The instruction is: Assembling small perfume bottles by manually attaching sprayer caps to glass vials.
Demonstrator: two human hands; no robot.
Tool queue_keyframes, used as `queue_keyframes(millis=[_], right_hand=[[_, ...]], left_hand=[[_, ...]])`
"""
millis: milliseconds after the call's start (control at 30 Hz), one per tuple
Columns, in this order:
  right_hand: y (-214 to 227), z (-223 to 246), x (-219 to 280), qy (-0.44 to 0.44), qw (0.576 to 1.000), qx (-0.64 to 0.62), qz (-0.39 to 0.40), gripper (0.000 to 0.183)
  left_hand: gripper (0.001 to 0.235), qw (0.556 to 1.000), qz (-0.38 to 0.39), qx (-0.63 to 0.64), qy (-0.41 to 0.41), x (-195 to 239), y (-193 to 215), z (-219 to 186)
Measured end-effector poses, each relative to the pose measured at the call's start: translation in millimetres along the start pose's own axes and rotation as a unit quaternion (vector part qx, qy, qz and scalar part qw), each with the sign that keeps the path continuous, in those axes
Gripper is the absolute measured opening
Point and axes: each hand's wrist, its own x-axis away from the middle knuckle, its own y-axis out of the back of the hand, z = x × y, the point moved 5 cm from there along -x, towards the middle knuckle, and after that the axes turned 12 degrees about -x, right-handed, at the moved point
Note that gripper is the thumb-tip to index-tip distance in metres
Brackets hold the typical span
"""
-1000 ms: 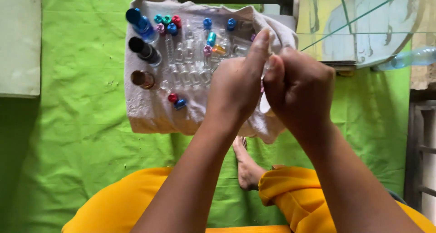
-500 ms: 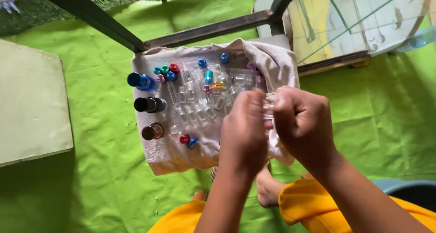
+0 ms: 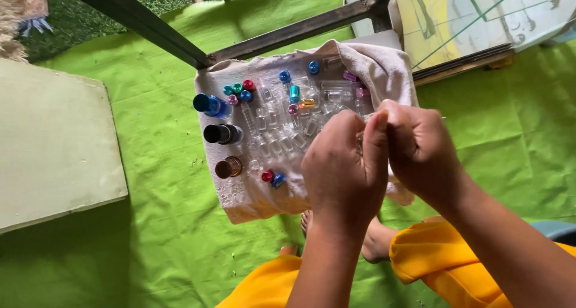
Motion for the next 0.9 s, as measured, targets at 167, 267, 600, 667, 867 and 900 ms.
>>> queue_keyframes(millis=[167,267,600,667,867,900], right_hand=[[11.4,6.7,4.2,0.175,0.973,0.148,-0.007,0.055],[11.8,10.8,2.5,0.222,0.957,0.184,-0.01,0.054],[13.6,19.2,1.6,0.177,0.976,0.129,0.0,0.052],[12.9,22.2,3.4,0.197,0.967,0.158,-0.006,0.052],[12.7,21.3,2.4,0.177,0.973,0.151,-0.007,0.053],[12.7,18.1,0.7,0.151,0.982,0.112,-0.006,0.053]], left_hand=[[0.087,0.861,0.321,0.285,0.272,11.6,-38.9,21.6],[0.069,0.878,0.282,0.278,0.27,6.1,-39.3,25.4],[0.059,0.96,0.151,0.199,0.127,-2.4,-9.4,10.3],[0.064,0.897,0.241,0.284,0.24,4.2,-25.8,17.2],[0.068,0.933,0.196,0.242,0.179,2.6,-17.0,12.0],[0.067,0.959,0.157,0.193,0.135,0.7,-10.1,7.8]])
